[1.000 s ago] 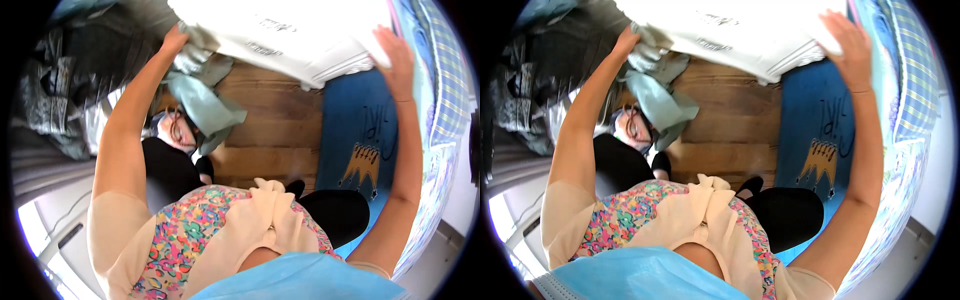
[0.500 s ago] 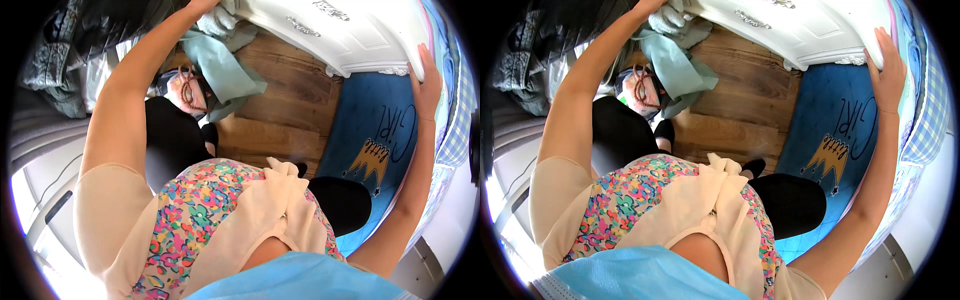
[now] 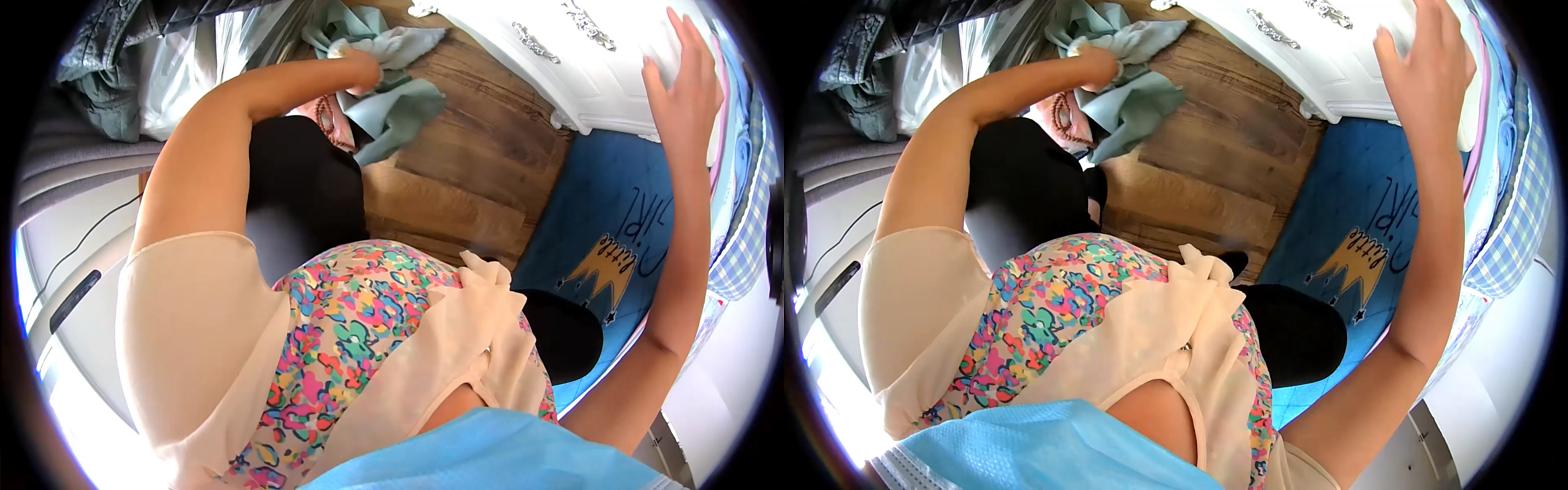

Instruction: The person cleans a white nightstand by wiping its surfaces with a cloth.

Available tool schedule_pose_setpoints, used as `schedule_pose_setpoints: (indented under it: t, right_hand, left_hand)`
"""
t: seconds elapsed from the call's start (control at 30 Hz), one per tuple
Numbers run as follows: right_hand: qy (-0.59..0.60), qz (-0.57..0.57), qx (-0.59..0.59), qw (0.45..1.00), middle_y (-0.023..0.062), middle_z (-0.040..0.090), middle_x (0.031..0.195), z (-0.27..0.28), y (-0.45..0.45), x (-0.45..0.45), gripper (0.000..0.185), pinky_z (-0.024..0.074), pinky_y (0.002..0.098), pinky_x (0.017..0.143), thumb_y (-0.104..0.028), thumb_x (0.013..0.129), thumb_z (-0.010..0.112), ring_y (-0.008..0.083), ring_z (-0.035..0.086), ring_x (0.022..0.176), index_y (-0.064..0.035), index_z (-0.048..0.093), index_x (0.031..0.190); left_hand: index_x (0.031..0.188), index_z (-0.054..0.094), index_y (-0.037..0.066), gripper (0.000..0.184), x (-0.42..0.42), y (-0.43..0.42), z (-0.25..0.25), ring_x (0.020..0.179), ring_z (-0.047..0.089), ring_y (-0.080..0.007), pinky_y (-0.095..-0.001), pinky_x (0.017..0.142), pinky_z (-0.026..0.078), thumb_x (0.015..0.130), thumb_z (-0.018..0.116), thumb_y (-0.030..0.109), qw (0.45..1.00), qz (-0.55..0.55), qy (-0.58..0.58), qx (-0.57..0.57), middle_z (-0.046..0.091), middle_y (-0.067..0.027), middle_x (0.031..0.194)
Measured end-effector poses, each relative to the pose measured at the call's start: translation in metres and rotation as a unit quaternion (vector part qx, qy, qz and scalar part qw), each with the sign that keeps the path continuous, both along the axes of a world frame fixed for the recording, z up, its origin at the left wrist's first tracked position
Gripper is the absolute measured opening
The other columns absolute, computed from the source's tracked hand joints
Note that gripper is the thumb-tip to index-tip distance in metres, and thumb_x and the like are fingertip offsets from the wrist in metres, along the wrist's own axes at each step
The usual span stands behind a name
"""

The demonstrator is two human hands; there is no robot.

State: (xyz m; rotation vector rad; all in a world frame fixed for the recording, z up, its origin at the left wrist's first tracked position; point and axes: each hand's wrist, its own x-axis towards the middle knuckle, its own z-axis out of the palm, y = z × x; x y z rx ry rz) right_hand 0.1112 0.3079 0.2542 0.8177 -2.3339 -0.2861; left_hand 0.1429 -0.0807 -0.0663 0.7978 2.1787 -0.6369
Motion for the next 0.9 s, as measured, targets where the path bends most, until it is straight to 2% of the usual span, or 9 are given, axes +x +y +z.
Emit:
schedule_pose_setpoints:
  t: [0.37, 0.43, 0.5, 0.53, 0.63, 0.7, 0.73, 0.8, 0.9]
  right_hand:
    - [-0.006, -0.011, -0.032, 0.999, 0.0178, 0.054, 0.133, 0.030, -0.060, -0.007, 0.054, 0.0365, 0.0405, 0.108, -0.012, 0.083, 0.069, 0.0342, 0.052, 0.126, -0.0051, 0.053, 0.133]
    - [-0.065, 0.017, -0.045, 0.997, 0.0168, 0.056, 0.135, 0.024, -0.059, -0.020, 0.056, 0.0404, 0.0420, 0.107, -0.016, 0.085, 0.070, 0.0341, 0.055, 0.125, -0.0083, 0.053, 0.137]
    - [-0.120, 0.046, -0.056, 0.990, 0.0163, 0.059, 0.135, 0.011, -0.055, -0.034, 0.058, 0.0467, 0.0441, 0.104, -0.022, 0.087, 0.073, 0.0349, 0.060, 0.121, -0.0113, 0.054, 0.140]
    - [-0.116, 0.051, -0.055, 0.990, 0.0163, 0.059, 0.135, 0.007, -0.054, -0.037, 0.058, 0.0467, 0.0441, 0.104, -0.022, 0.087, 0.073, 0.0349, 0.060, 0.121, -0.0113, 0.054, 0.140]
    - [-0.114, 0.070, -0.045, 0.990, 0.0154, 0.059, 0.136, 0.007, -0.048, -0.037, 0.063, 0.0419, 0.0477, 0.103, -0.022, 0.084, 0.075, 0.0345, 0.058, 0.122, -0.0090, 0.051, 0.141]
    - [-0.100, 0.054, -0.043, 0.993, 0.0163, 0.058, 0.136, 0.009, -0.040, -0.029, 0.064, 0.0422, 0.0472, 0.103, -0.022, 0.084, 0.076, 0.0345, 0.058, 0.122, -0.0089, 0.051, 0.141]
    - [-0.095, 0.033, -0.042, 0.994, 0.0172, 0.057, 0.137, 0.012, -0.035, -0.023, 0.064, 0.0424, 0.0467, 0.103, -0.023, 0.084, 0.077, 0.0345, 0.057, 0.122, -0.0087, 0.051, 0.141]
    - [-0.091, 0.008, -0.037, 0.995, 0.0191, 0.055, 0.138, 0.019, -0.021, -0.012, 0.067, 0.0435, 0.0462, 0.102, -0.025, 0.083, 0.078, 0.0352, 0.057, 0.123, -0.0068, 0.050, 0.141]
    - [-0.075, -0.042, -0.024, 0.996, 0.0199, 0.057, 0.135, 0.024, 0.016, -0.001, 0.071, 0.0446, 0.0467, 0.102, -0.030, 0.081, 0.081, 0.0360, 0.055, 0.126, -0.0031, 0.050, 0.139]
  left_hand:
    - [0.102, 0.077, 0.006, 0.029, -0.020, -0.062, -0.028, 0.101, 0.070, -0.0334, -0.0467, 0.081, 0.056, 0.082, 0.061, 0.019, 0.997, 0.056, -0.059, 0.012, 0.074, -0.0159, 0.107]
    - [0.085, 0.073, 0.000, 0.023, -0.042, -0.079, -0.010, 0.079, 0.066, -0.0339, -0.0497, 0.067, 0.050, 0.078, 0.058, 0.016, 0.979, 0.083, -0.061, 0.178, 0.070, -0.0212, 0.090]
    - [0.068, 0.062, -0.002, 0.016, -0.070, -0.100, -0.016, 0.060, 0.051, -0.0278, -0.0468, 0.057, 0.040, 0.072, 0.057, 0.012, 0.932, 0.189, -0.082, 0.297, 0.058, -0.0177, 0.069]
    - [0.067, 0.061, 0.000, 0.013, -0.058, -0.092, 0.025, 0.062, 0.050, -0.0218, -0.0422, 0.057, 0.039, 0.070, 0.058, 0.012, 0.761, 0.500, -0.048, 0.412, 0.055, -0.0112, 0.067]
    - [0.082, 0.067, 0.001, 0.017, -0.087, -0.083, 0.044, 0.067, 0.050, -0.0179, -0.0390, 0.061, 0.041, 0.074, 0.057, 0.012, 0.684, 0.530, 0.044, 0.500, 0.057, -0.0062, 0.072]
    - [0.105, 0.070, 0.001, 0.033, -0.098, -0.065, 0.067, 0.081, 0.064, -0.0297, -0.0411, 0.075, 0.050, 0.079, 0.061, 0.019, 0.548, 0.519, 0.163, 0.635, 0.070, -0.0149, 0.088]
    - [0.132, 0.059, 0.002, 0.054, -0.106, -0.058, 0.074, 0.103, 0.066, -0.0316, -0.0387, 0.092, 0.048, 0.081, 0.061, 0.020, 0.538, 0.509, 0.189, 0.645, 0.069, -0.0189, 0.113]
    - [0.137, 0.055, 0.002, 0.054, -0.127, -0.051, 0.088, 0.096, 0.063, -0.0230, -0.0374, 0.086, 0.049, 0.084, 0.058, 0.012, 0.575, 0.439, 0.185, 0.665, 0.068, -0.0135, 0.107]
    - [0.137, 0.055, 0.001, 0.054, -0.166, -0.038, 0.078, 0.098, 0.064, -0.0237, -0.0380, 0.088, 0.049, 0.084, 0.057, 0.011, 0.603, 0.380, 0.217, 0.667, 0.069, -0.0145, 0.108]
